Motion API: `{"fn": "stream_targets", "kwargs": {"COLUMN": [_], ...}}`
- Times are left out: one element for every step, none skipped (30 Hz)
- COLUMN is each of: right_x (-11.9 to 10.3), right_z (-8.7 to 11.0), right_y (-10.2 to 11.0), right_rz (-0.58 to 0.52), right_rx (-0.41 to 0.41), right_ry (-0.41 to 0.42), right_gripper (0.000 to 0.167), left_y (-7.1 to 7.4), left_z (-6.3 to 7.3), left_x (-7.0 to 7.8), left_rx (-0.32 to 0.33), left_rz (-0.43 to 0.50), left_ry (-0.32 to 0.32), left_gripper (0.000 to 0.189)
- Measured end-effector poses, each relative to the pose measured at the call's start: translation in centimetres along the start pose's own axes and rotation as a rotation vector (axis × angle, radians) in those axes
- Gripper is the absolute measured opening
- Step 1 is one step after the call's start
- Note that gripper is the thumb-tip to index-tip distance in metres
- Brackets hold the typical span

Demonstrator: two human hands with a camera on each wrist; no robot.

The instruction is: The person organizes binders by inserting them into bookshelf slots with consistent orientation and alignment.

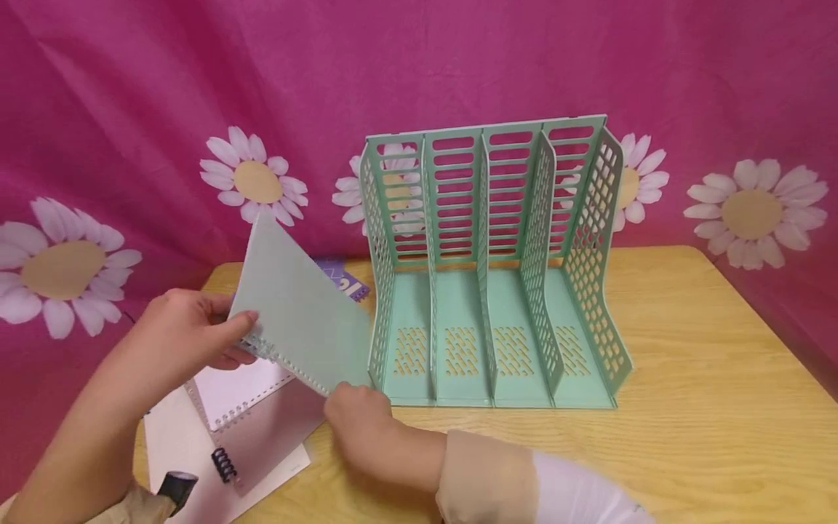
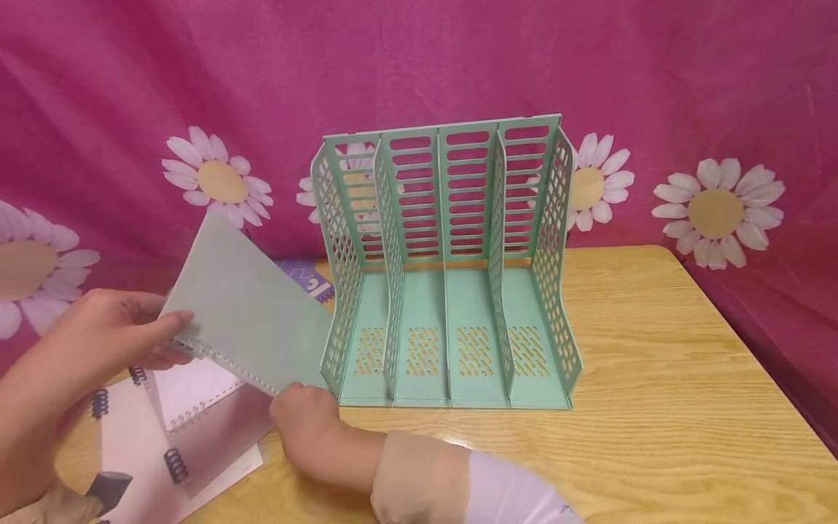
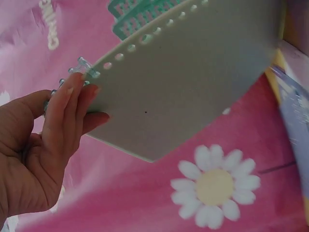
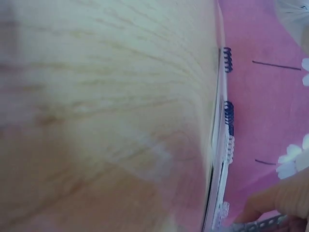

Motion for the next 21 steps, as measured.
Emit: {"fn": "stream_targets", "kwargs": {"right_x": [0.2,0.5,0.7,0.9,1.0,1.1,1.2,1.2,1.2,1.2,1.2,1.2,1.2,1.2,1.2,1.2,1.2,1.3,1.3,1.4,1.4], "right_z": [0.0,0.0,0.0,0.0,0.0,0.0,0.0,0.1,0.1,0.1,0.1,0.2,0.2,0.2,0.2,0.1,0.1,0.1,0.1,0.1,0.1], "right_y": [0.2,0.4,0.6,0.7,0.7,0.7,0.8,0.8,0.8,0.8,0.9,0.9,0.9,0.9,0.9,0.8,0.8,0.7,0.7,0.7,0.7], "right_rz": [-0.026,-0.052,-0.080,-0.110,-0.139,-0.163,-0.181,-0.189,-0.199,-0.206,-0.207,-0.206,-0.208,-0.212,-0.218,-0.223,-0.227,-0.235,-0.242,-0.245,-0.248], "right_rx": [0.005,0.010,0.015,0.018,0.021,0.023,0.024,0.030,0.038,0.044,0.055,0.067,0.076,0.082,0.085,0.084,0.083,0.078,0.074,0.073,0.074], "right_ry": [0.005,0.010,0.015,0.017,0.021,0.025,0.027,0.030,0.032,0.035,0.038,0.042,0.044,0.045,0.045,0.044,0.041,0.037,0.033,0.029,0.026], "right_gripper": [0.013,0.013,0.014,0.014,0.013,0.013,0.012,0.012,0.012,0.011,0.011,0.011,0.011,0.011,0.011,0.011,0.011,0.011,0.011,0.011,0.011], "left_y": [0.1,0.3,0.4,0.5,0.5,0.6,0.6,0.6,0.5,0.4,0.2,0.1,-0.2,-0.4,-0.6,-0.8,-0.9,-1.0,-1.1,-1.2,-1.3], "left_z": [-0.2,-0.4,-0.6,-0.7,-0.9,-1.0,-1.1,-1.1,-1.2,-1.2,-1.2,-1.2,-1.3,-1.3,-1.3,-1.3,-1.4,-1.4,-1.4,-1.4,-1.4], "left_x": [0.8,1.6,2.4,3.1,3.7,4.2,4.6,5.0,5.4,5.7,5.9,6.1,6.2,6.4,6.5,6.7,6.8,6.9,7.0,7.0,7.0], "left_rx": [0.005,0.012,0.017,0.020,0.024,0.026,0.030,0.032,0.024,0.013,0.000,-0.015,-0.032,-0.045,-0.058,-0.063,-0.065,-0.067,-0.073,-0.077,-0.082], "left_rz": [-0.024,-0.053,-0.065,-0.077,-0.092,-0.104,-0.115,-0.129,-0.131,-0.135,-0.136,-0.129,-0.122,-0.113,-0.102,-0.094,-0.092,-0.088,-0.083,-0.078,-0.073], "left_ry": [-0.012,-0.025,-0.038,-0.050,-0.059,-0.069,-0.077,-0.086,-0.096,-0.100,-0.103,-0.103,-0.099,-0.100,-0.095,-0.091,-0.087,-0.083,-0.079,-0.076,-0.069], "left_gripper": [0.042,0.040,0.038,0.037,0.035,0.034,0.033,0.031,0.031,0.031,0.032,0.033,0.034,0.034,0.035,0.036,0.036,0.036,0.037,0.036,0.036]}}
Point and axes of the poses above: each hand's wrist, its own z-axis away from the middle knuckle, its own y-axis out of the back of the hand, x = y × z, the point moved 10 cm from there along -z, towards the middle knuckle, and after that the axes turned 10 degrees about -z, right-handed, at the moved point
